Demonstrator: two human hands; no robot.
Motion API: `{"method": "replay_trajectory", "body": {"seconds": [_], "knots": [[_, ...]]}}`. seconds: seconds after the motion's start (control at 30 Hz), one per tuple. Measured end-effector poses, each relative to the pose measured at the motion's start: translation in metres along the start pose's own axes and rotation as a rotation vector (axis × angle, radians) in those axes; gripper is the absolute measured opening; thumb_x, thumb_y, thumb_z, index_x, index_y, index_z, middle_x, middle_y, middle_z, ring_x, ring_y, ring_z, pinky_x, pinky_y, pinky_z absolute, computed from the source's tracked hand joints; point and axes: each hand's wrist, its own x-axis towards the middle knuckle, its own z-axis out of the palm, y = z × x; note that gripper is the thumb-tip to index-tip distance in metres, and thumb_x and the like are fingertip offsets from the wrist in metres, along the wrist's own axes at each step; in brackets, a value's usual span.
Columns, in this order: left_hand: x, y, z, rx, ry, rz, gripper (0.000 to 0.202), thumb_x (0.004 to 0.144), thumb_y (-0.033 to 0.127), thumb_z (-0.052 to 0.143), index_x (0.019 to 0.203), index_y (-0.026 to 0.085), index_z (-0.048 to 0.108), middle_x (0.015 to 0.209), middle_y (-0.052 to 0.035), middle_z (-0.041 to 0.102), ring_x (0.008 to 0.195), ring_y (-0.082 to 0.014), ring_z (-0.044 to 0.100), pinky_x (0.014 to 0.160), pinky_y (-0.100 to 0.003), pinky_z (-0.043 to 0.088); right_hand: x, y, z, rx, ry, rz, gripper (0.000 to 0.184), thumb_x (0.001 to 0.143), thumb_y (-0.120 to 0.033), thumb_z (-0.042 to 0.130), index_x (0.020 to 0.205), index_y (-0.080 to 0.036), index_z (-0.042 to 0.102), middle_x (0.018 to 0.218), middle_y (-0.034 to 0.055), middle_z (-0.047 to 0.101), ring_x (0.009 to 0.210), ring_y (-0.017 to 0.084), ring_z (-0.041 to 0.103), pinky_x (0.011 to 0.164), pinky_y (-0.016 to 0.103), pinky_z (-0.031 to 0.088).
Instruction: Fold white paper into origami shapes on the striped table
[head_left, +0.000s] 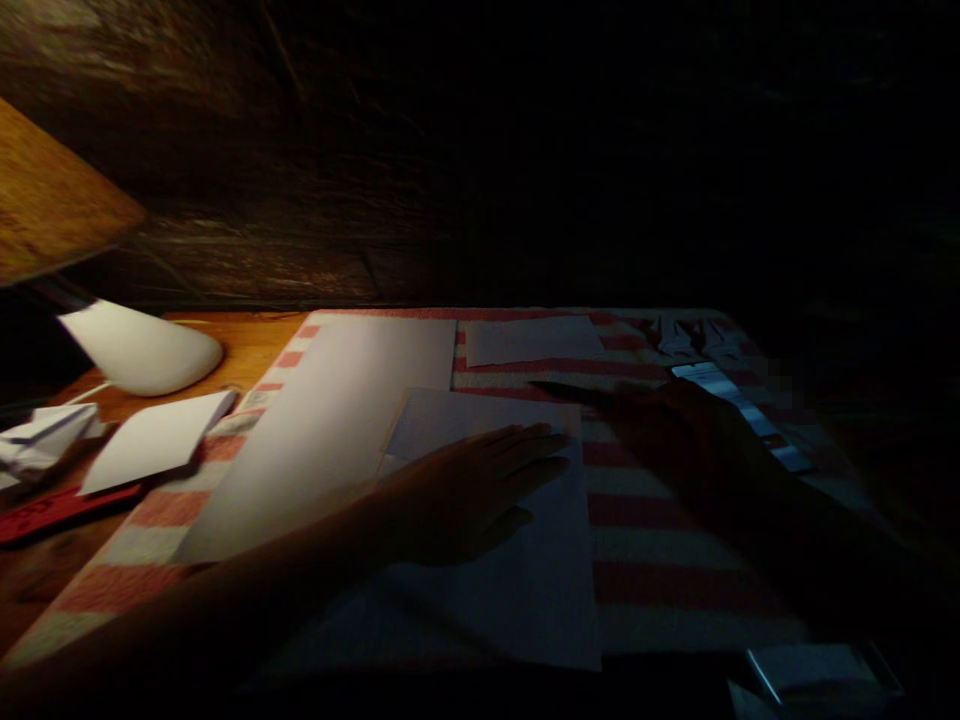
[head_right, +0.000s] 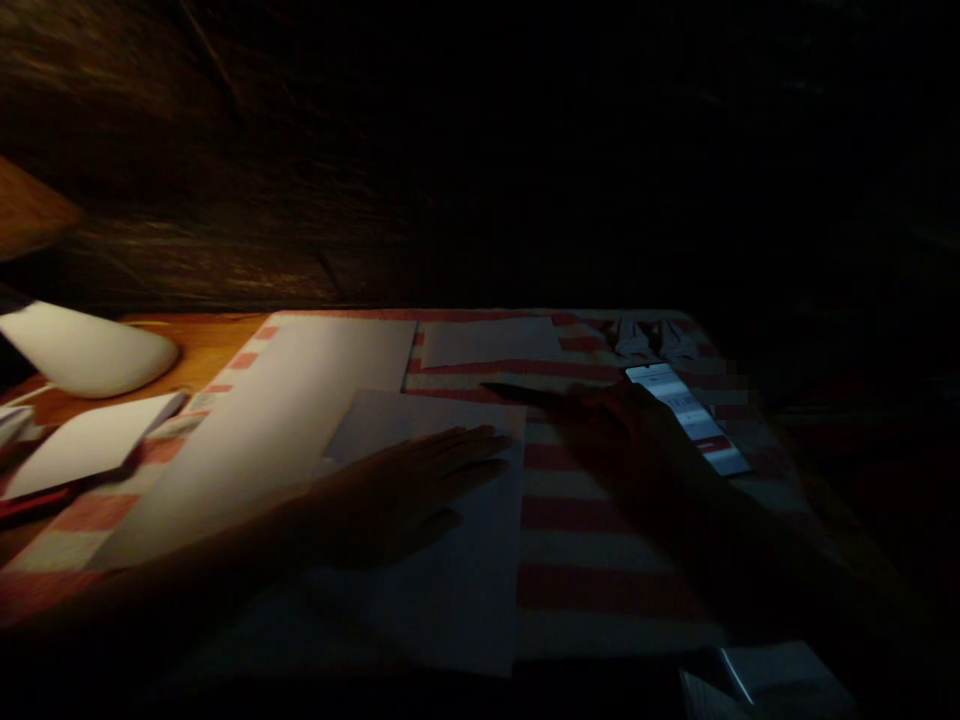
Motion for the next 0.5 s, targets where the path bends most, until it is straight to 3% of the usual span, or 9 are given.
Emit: {"method": "replay_trajectory", "body": {"seconds": [0.17,0.33,0.43,0.5], "knots": [[0.000,-0.002,-0.004,0.014,0.070,-0.025,0.071,0.094,0.027,0.057,0.157,0.019,0.025,0.162,-0.0136,0.038,0.148,-0.0275,0.037,0.119,-0.046,0.037,-0.006,-0.018,0.003,-0.025,0.019,0.010,0.021,0.094,-0.038,0.064,0.104,-0.020,0.070,0.097,0.0116,0.069,0.085,0.026,0.065,0.070,0.039,0.050],[-0.009,-0.011,-0.025,0.205,0.172,-0.123,0.062,0.091,0.042,0.065,0.144,0.018,0.044,0.142,-0.0172,0.054,0.127,-0.0342,0.054,0.103,-0.050,0.050,-0.007,-0.021,0.002,-0.069,0.061,0.024,0.020,0.092,-0.042,0.064,0.095,-0.022,0.066,0.087,0.0097,0.067,0.077,0.026,0.062,0.062,0.037,0.046],[-0.018,-0.020,-0.038,0.349,0.133,-0.201,0.056,0.090,0.043,0.066,0.137,0.016,0.053,0.136,-0.0185,0.058,0.122,-0.0374,0.057,0.097,-0.053,0.053,-0.009,-0.008,-0.008,-0.101,0.065,0.060,0.014,0.093,-0.035,0.060,0.096,-0.023,0.065,0.089,0.0122,0.069,0.074,0.027,0.062,0.060,0.038,0.045],[-0.021,-0.023,-0.042,0.364,0.070,-0.189,0.046,0.092,0.039,0.064,0.132,0.017,0.058,0.128,-0.0156,0.063,0.112,-0.0335,0.063,0.091,-0.048,0.056,-0.009,0.000,-0.015,-0.106,0.053,0.058,0.011,0.094,-0.026,0.054,0.096,-0.022,0.064,0.091,0.0120,0.071,0.079,0.028,0.065,0.063,0.038,0.047]]}}
